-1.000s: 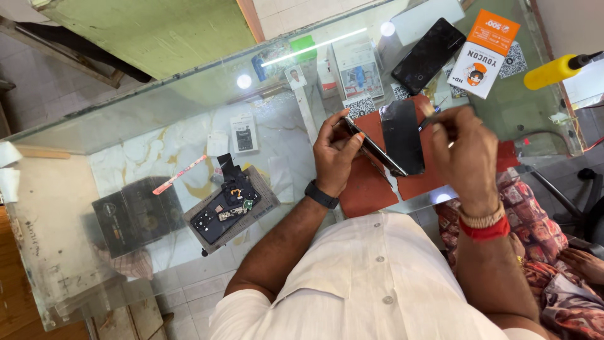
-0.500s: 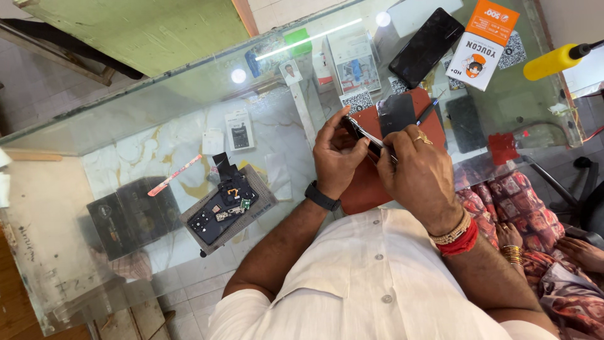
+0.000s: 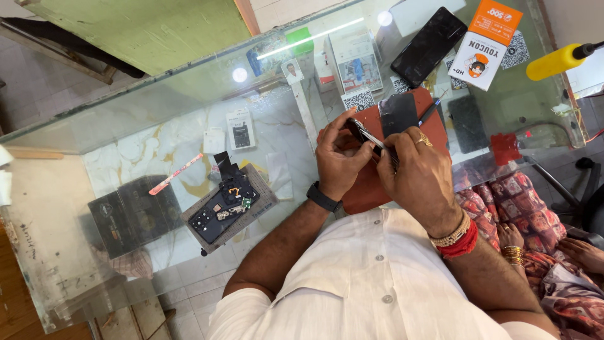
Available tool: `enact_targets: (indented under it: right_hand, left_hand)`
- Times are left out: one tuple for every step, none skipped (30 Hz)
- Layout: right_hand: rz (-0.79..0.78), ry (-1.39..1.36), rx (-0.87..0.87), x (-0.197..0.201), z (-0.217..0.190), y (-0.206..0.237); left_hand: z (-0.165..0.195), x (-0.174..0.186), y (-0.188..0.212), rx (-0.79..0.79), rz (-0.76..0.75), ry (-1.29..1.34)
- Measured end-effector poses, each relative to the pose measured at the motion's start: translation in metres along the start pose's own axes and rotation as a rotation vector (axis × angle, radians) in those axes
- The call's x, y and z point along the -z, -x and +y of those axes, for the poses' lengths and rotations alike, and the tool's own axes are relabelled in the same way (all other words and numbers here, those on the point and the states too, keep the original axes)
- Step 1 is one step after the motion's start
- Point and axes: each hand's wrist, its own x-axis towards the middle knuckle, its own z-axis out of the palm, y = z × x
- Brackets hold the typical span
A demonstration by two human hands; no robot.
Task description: The person uses a prying tool and a screwdriver to open a smartphone, separate the screen assembly from the chassis, and remove the back cover. They then use a screwdriver to unscrew internal components and disconnect ribbon cables inside the phone.
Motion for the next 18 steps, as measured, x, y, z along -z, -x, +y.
enact_targets:
  right_hand:
    - [-0.002, -0.019, -0.014, -0.001, 0.002, 0.002]
    - [-0.004, -0.037, -0.028, -0.002, 0.003, 0.003]
    - [0.003, -0.041, -0.030, -0.003, 0.005, 0.004]
    - [0.013, -0.045, -0.032, -0.004, 0.006, 0.005]
    - [0.020, -0.050, -0.036, -0.005, 0.007, 0.006]
    - [0.027, -0.063, -0.036, -0.006, 0.007, 0.007]
    - [0.039, -0.076, -0.033, -0.006, 0.008, 0.007]
    - [0.049, -0.088, -0.030, -0.007, 0.008, 0.008]
    - [0.048, -0.103, -0.047, -0.007, 0.008, 0.008]
    - [0.046, -0.118, -0.062, -0.008, 0.008, 0.008]
    - [0.042, -0.132, -0.078, -0.008, 0.008, 0.008]
    - [0.040, -0.158, -0.102, -0.008, 0.009, 0.008]
    - [0.038, -0.184, -0.125, -0.009, 0.009, 0.008]
    - [0.037, -0.210, -0.149, -0.010, 0.010, 0.009]
    - [0.045, -0.229, -0.145, -0.011, 0.011, 0.009]
    - [0.053, -0.249, -0.141, -0.012, 0.012, 0.010]
    - [0.063, -0.268, -0.135, -0.014, 0.014, 0.011]
    - [0.057, -0.311, -0.150, -0.016, 0.017, 0.012]
  left_hand:
    - [-0.001, 0.000, 0.000, 0.000, -0.002, -0.007]
    - [-0.002, 0.000, 0.000, 0.000, -0.005, -0.014]
    - [-0.002, 0.000, 0.001, 0.014, -0.015, 0.018]
    - [-0.003, 0.000, 0.001, 0.027, -0.026, 0.050]
    - [-0.004, 0.000, 0.002, 0.043, -0.037, 0.081]
    - [-0.004, -0.001, 0.003, 0.044, -0.043, 0.102]
    - [-0.005, -0.001, 0.002, 0.040, -0.051, 0.122]
    - [-0.005, -0.001, 0.003, 0.037, -0.057, 0.143]
    - [-0.006, -0.001, 0.003, 0.044, -0.058, 0.154]
    - [-0.006, -0.001, 0.003, 0.050, -0.056, 0.165]
    - [-0.007, -0.001, 0.003, 0.058, -0.054, 0.176]
    - [-0.008, -0.001, 0.004, 0.054, -0.058, 0.177]
    - [-0.009, 0.000, 0.004, 0.051, -0.062, 0.178]
    - [-0.011, 0.000, 0.004, 0.047, -0.067, 0.179]
    - [-0.012, 0.001, 0.004, 0.048, -0.065, 0.182]
    - [-0.013, 0.001, 0.005, 0.050, -0.063, 0.186]
    - [-0.014, 0.001, 0.005, 0.049, -0.062, 0.190]
    - [-0.015, 0.001, 0.005, 0.041, -0.067, 0.194]
